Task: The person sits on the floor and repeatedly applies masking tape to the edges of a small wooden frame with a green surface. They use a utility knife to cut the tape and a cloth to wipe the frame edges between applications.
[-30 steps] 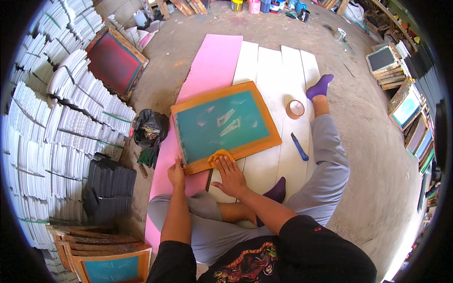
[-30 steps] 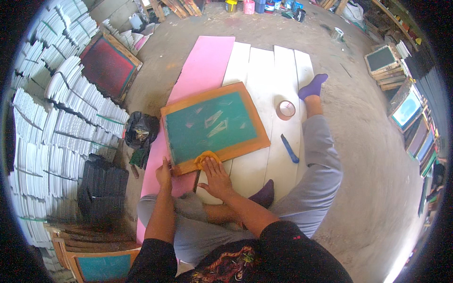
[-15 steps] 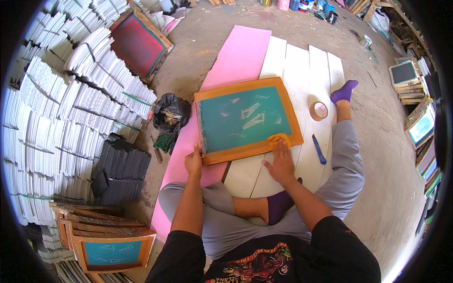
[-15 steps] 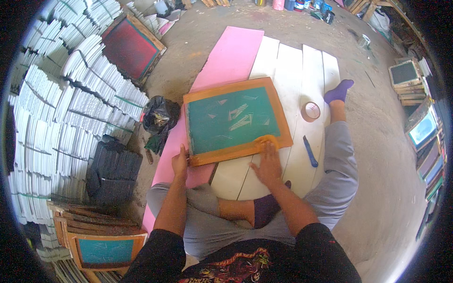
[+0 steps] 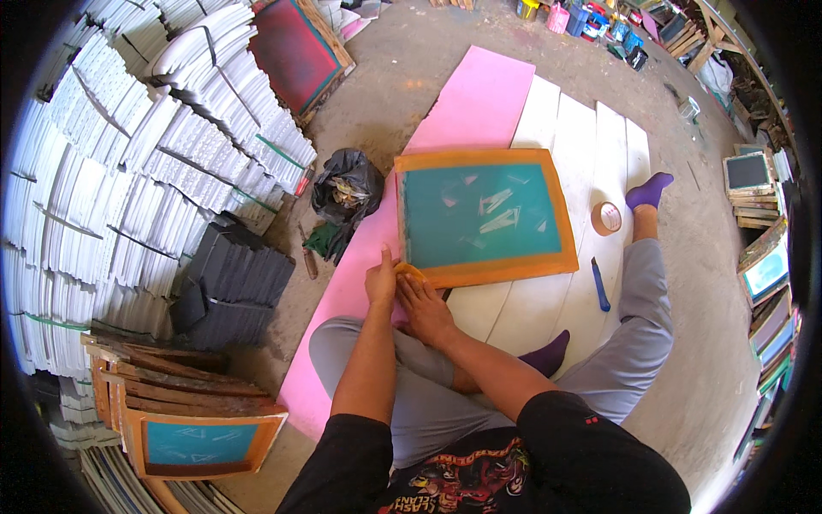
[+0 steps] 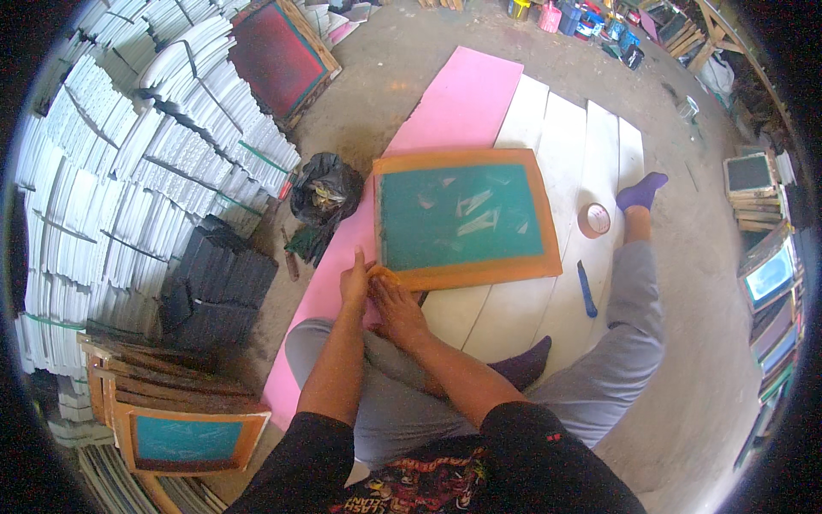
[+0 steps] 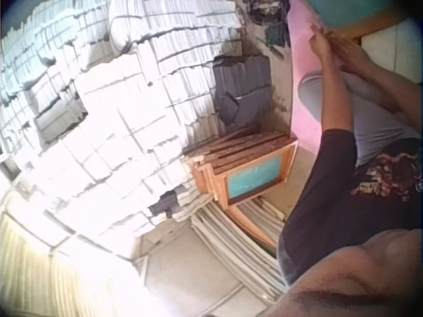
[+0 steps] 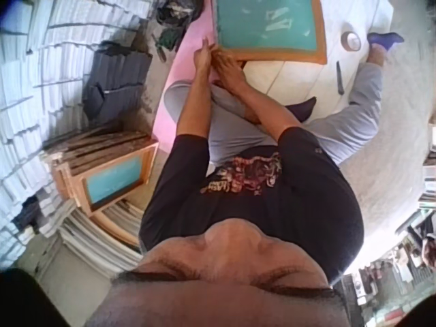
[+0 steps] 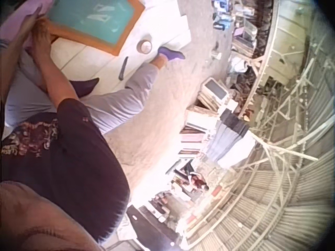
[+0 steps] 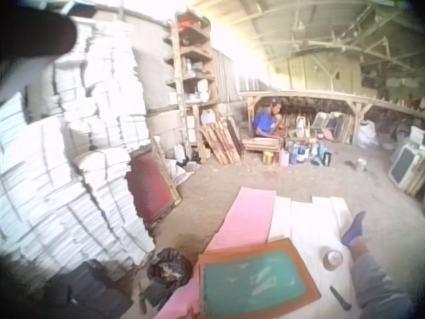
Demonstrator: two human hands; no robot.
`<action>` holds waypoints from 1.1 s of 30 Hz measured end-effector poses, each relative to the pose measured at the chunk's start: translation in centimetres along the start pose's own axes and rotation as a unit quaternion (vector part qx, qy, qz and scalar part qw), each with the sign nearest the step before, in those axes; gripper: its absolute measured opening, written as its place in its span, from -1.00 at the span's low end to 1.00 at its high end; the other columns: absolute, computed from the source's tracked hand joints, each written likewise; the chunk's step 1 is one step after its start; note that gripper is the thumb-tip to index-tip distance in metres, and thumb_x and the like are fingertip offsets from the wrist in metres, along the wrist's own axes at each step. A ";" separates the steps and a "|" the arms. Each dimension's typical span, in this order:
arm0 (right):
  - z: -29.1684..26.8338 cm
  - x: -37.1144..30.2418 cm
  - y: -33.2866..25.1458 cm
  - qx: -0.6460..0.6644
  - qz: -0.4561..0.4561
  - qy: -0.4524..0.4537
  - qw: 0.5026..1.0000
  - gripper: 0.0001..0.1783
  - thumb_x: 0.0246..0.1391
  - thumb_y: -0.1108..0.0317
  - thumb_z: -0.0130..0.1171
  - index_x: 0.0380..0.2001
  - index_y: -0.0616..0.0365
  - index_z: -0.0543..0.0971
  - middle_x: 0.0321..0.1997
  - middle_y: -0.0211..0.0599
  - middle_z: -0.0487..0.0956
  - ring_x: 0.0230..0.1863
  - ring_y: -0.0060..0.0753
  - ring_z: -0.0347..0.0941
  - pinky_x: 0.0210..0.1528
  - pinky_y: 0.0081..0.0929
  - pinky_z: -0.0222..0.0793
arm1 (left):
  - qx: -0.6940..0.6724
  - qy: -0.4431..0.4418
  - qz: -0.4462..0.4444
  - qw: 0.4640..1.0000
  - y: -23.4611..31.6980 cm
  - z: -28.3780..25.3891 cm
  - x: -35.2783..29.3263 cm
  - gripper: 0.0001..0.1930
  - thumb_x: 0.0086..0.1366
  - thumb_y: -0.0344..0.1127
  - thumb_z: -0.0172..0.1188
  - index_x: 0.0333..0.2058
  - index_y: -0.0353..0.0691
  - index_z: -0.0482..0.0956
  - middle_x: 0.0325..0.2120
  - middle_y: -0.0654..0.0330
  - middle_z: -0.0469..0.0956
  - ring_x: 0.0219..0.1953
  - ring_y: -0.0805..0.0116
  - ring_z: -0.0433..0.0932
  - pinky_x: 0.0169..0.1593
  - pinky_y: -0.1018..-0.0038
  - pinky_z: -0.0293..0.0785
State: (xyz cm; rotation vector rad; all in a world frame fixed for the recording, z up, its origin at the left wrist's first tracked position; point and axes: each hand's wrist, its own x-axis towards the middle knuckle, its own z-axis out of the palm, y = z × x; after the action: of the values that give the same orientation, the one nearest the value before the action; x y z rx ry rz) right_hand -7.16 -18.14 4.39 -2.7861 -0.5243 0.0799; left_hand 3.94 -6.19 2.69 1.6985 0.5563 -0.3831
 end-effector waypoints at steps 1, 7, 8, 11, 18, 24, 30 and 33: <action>-0.2 0.1 0.3 -0.012 -0.008 -0.017 1.000 0.06 0.13 -0.28 0.19 0.48 0.19 0.16 0.60 -0.13 0.10 0.61 -0.10 -0.06 0.60 -0.05 -0.20 | 0.001 -0.001 0.003 1.000 0.2 0.1 -0.1 -0.13 0.40 0.39 -0.01 -0.03 -0.52 0.67 -0.17 -0.03 0.71 -0.17 0.21 0.67 -0.04 0.38 0.56; -2.2 0.5 -0.6 -0.009 0.043 -0.047 0.998 -0.03 0.28 -0.32 -0.06 0.52 0.11 0.08 0.63 -0.19 0.02 0.64 -0.21 -0.14 0.59 -0.06 -0.22 | -0.037 -0.003 0.004 0.999 -0.1 -0.3 -0.4 -0.15 0.41 0.38 -0.01 -0.06 -0.53 0.68 -0.22 -0.02 0.71 -0.20 0.23 0.66 -0.08 0.37 0.57; -1.4 0.3 -0.1 -0.033 0.033 -0.027 0.999 -0.04 0.30 -0.32 -0.08 0.52 0.11 0.08 0.63 -0.19 0.03 0.64 -0.21 -0.15 0.59 -0.05 -0.22 | -0.054 -0.010 0.006 0.998 -0.3 -0.1 0.0 -0.15 0.41 0.38 0.00 -0.06 -0.53 0.68 -0.23 -0.02 0.71 -0.21 0.24 0.66 -0.09 0.37 0.57; -0.2 -1.4 2.4 -0.038 0.050 0.007 0.998 -0.06 0.33 -0.32 -0.15 0.52 0.13 0.08 0.63 -0.18 0.03 0.64 -0.20 -0.16 0.59 -0.03 -0.22 | -0.083 0.020 0.015 0.996 -0.9 0.3 0.2 -0.17 0.43 0.37 -0.03 -0.14 -0.50 0.73 -0.32 0.03 0.72 -0.30 0.28 0.64 -0.14 0.39 0.54; -4.8 -11.5 14.6 -0.006 0.228 0.027 0.973 0.03 0.29 -0.33 -0.05 0.52 0.21 0.01 0.61 -0.03 0.03 0.63 -0.06 -0.14 0.59 -0.01 -0.22 | -0.020 0.019 0.041 0.999 0.8 0.2 -1.6 -0.19 0.43 0.33 0.04 -0.14 -0.55 0.70 -0.36 0.05 0.69 -0.36 0.34 0.62 -0.24 0.42 0.52; -6.0 -16.1 22.4 -0.028 0.333 0.078 0.939 0.04 0.29 -0.31 -0.03 0.51 0.27 -0.01 0.61 0.04 0.01 0.62 0.01 -0.13 0.58 0.02 -0.18 | 0.004 0.022 0.062 0.998 0.9 0.0 -2.0 -0.22 0.43 0.32 0.04 -0.13 -0.50 0.72 -0.32 0.05 0.71 -0.31 0.30 0.65 -0.21 0.42 0.53; -7.1 -15.2 24.7 0.000 0.382 0.107 0.918 -0.04 0.33 -0.20 0.00 0.50 0.29 0.02 0.60 0.10 0.00 0.61 0.08 -0.12 0.56 0.01 -0.11 | -0.004 0.023 0.065 0.998 1.5 0.5 -3.2 -0.21 0.42 0.33 0.06 -0.11 -0.49 0.71 -0.33 0.04 0.71 -0.32 0.29 0.65 -0.23 0.44 0.52; -5.2 -15.0 25.4 0.005 0.385 0.179 0.905 -0.10 0.31 -0.05 0.10 0.48 0.31 0.06 0.56 0.17 0.05 0.57 0.18 -0.04 0.54 0.01 -0.02 | 0.030 0.019 0.063 0.997 0.9 -0.3 -2.2 -0.21 0.39 0.35 0.08 -0.13 -0.50 0.72 -0.37 0.04 0.69 -0.34 0.30 0.63 -0.24 0.44 0.51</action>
State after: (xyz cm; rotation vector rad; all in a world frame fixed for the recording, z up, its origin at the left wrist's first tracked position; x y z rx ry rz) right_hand -11.80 -47.56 1.54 -2.7177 0.6725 -0.2552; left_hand 2.59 -6.31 4.68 1.7914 0.4673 -0.2794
